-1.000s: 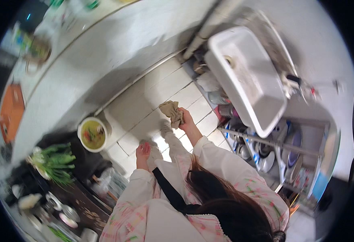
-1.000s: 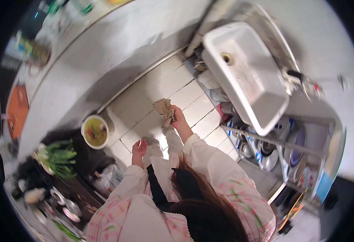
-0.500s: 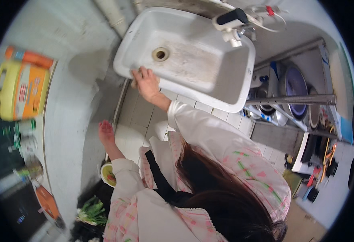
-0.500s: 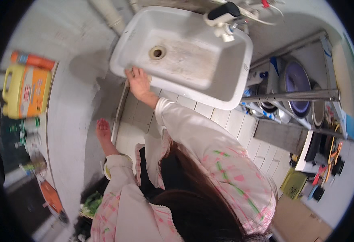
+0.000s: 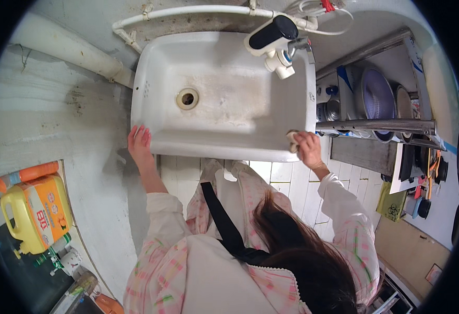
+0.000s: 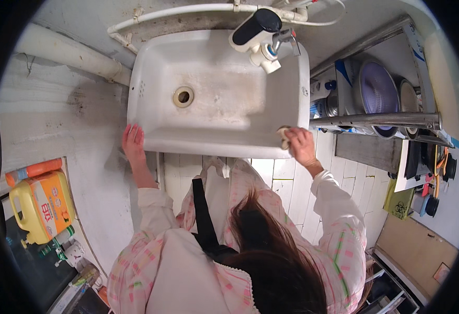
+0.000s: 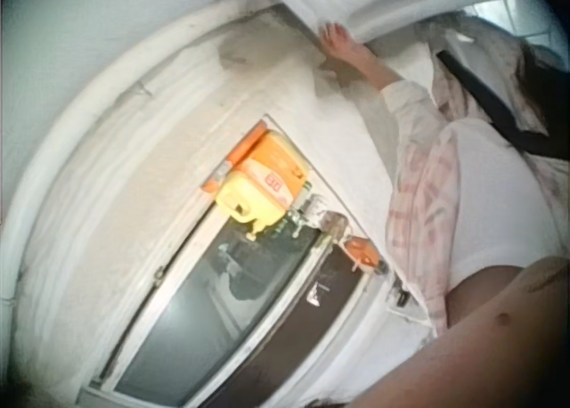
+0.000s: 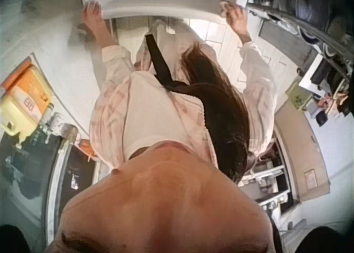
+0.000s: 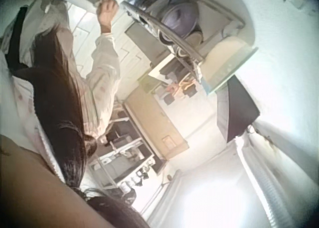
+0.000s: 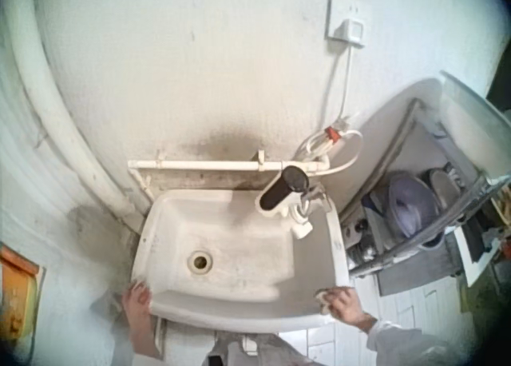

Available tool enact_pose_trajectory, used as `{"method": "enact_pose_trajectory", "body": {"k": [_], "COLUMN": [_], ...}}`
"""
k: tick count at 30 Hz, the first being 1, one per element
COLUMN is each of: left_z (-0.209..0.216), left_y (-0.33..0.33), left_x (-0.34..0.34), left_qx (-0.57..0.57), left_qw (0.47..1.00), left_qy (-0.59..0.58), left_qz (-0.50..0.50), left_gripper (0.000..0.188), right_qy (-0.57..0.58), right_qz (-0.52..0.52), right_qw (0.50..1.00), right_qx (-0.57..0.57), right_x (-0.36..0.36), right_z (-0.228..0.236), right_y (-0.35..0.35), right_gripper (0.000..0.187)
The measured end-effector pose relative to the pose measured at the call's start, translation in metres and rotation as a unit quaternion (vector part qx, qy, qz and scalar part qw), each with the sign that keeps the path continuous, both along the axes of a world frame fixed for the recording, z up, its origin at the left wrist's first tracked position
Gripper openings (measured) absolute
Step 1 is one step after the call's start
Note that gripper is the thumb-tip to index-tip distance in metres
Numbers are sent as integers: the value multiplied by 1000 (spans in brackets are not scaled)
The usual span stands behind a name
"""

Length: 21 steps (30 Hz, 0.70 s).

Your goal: The person wipes a countertop with a cloth, then rinses the cloth in a sink and wrings it out. They proceed to wipe the tiled floor, repeatedly rinsing and wringing the cloth. The person also washes their hands and handles a small metal bowl and a white mug.

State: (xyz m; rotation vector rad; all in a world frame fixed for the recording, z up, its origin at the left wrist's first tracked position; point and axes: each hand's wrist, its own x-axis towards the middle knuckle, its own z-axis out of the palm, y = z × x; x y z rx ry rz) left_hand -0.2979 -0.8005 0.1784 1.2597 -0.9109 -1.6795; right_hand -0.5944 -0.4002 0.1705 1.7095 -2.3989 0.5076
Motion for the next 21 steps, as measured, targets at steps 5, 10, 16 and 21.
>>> {"method": "enact_pose_trajectory", "body": {"k": [5, 10, 16, 21], "left_z": [6, -27, -71, -66], "left_y": [2, 42, 30, 23], "left_x": [-94, -221, -288, -332], "left_qx": [-1, 148, 5, 88], "left_qw": [980, 896, 913, 907], "left_qy": [-19, 4, -126, -124], "left_qz": [-197, -418, -389, -392], "left_gripper": [29, 46, 32, 32], "right_qy": [-82, -765, -770, -624], "right_qz": [-213, -232, -252, -139], "right_qw": [972, 579, 419, 601], "right_qx": [-47, -161, -409, -480], "right_x": [-49, -44, -60, -99], "right_z": [-13, -43, -3, 82], "right_y": [-105, -240, -196, -164], "right_gripper": [31, 49, 53, 46]}}
